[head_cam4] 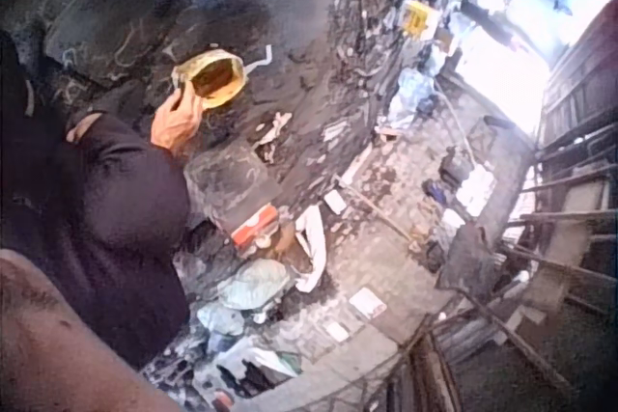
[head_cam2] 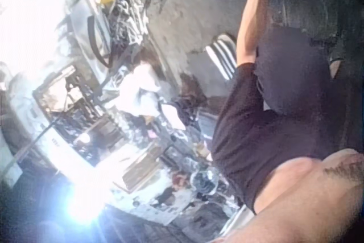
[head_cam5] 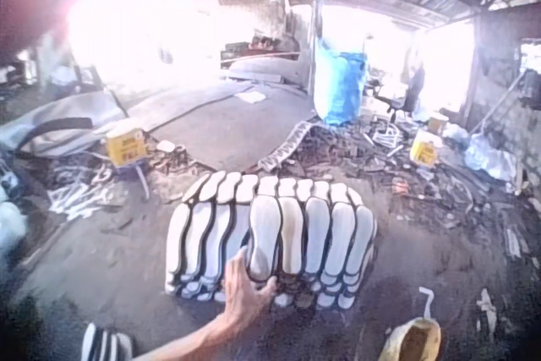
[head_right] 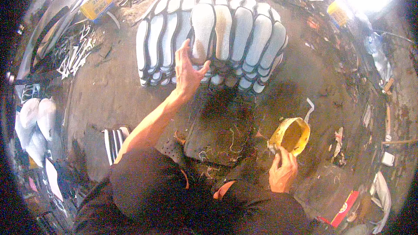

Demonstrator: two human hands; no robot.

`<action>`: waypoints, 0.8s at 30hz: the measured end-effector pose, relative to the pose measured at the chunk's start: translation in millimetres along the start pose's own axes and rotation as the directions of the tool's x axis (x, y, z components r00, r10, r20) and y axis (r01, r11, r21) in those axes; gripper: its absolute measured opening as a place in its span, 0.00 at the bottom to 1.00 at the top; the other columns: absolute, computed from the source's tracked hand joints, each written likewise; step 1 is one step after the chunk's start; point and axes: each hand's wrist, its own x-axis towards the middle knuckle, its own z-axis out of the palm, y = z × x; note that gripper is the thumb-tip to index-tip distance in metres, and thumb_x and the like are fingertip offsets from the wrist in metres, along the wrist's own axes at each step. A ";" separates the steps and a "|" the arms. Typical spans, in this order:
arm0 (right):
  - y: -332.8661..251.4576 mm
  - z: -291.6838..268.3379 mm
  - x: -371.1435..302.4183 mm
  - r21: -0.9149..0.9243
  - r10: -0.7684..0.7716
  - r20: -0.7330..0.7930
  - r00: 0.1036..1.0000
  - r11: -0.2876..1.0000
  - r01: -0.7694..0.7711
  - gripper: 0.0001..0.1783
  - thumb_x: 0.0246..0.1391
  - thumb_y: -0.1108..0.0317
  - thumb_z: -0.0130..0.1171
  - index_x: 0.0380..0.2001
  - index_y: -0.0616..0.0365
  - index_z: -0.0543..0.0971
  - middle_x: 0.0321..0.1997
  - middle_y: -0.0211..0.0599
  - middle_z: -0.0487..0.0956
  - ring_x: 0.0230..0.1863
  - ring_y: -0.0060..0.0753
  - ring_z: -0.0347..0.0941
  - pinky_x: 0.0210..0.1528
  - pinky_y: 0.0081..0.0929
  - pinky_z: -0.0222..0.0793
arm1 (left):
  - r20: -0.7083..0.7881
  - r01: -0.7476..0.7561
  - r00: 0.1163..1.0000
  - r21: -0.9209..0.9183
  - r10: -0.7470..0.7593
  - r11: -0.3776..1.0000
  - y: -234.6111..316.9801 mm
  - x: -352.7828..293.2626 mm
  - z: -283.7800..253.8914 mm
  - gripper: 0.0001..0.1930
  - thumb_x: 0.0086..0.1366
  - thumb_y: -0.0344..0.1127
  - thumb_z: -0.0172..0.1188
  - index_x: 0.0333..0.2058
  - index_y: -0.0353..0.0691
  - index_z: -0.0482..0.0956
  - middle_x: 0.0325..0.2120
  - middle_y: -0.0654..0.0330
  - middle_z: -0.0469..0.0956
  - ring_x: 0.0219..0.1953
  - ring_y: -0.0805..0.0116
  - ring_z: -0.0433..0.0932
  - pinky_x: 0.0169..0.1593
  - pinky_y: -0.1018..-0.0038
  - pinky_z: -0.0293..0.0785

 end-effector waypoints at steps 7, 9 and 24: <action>28.4 -5.7 -1.7 -0.017 0.078 0.009 0.997 0.997 -0.078 0.17 0.65 0.72 0.64 0.56 0.59 0.86 0.54 0.54 0.87 0.58 0.60 0.82 0.63 0.49 0.76 | -0.069 -0.120 0.988 0.252 0.141 0.960 -14.0 -29.0 -44.3 0.45 0.60 0.46 0.83 0.70 0.35 0.71 0.62 0.43 0.75 0.67 0.43 0.71 0.73 0.51 0.66; 47.5 -16.3 8.9 0.009 0.093 -0.059 0.994 0.996 -0.092 0.19 0.67 0.70 0.64 0.59 0.60 0.85 0.55 0.56 0.88 0.57 0.61 0.84 0.62 0.50 0.77 | -0.155 -0.057 0.983 0.255 0.099 0.965 -26.4 -60.9 -88.7 0.34 0.64 0.40 0.76 0.66 0.36 0.76 0.60 0.47 0.77 0.64 0.47 0.73 0.71 0.51 0.65; 216.6 51.7 95.2 0.500 0.518 0.182 0.836 0.683 -0.532 0.28 0.63 0.55 0.72 0.61 0.60 0.85 0.66 0.54 0.84 0.67 0.51 0.80 0.62 0.43 0.79 | -0.641 0.774 0.600 0.616 -0.479 0.146 -294.3 -261.0 -471.8 0.24 0.71 0.34 0.72 0.62 0.34 0.79 0.49 0.53 0.84 0.47 0.60 0.81 0.55 0.64 0.77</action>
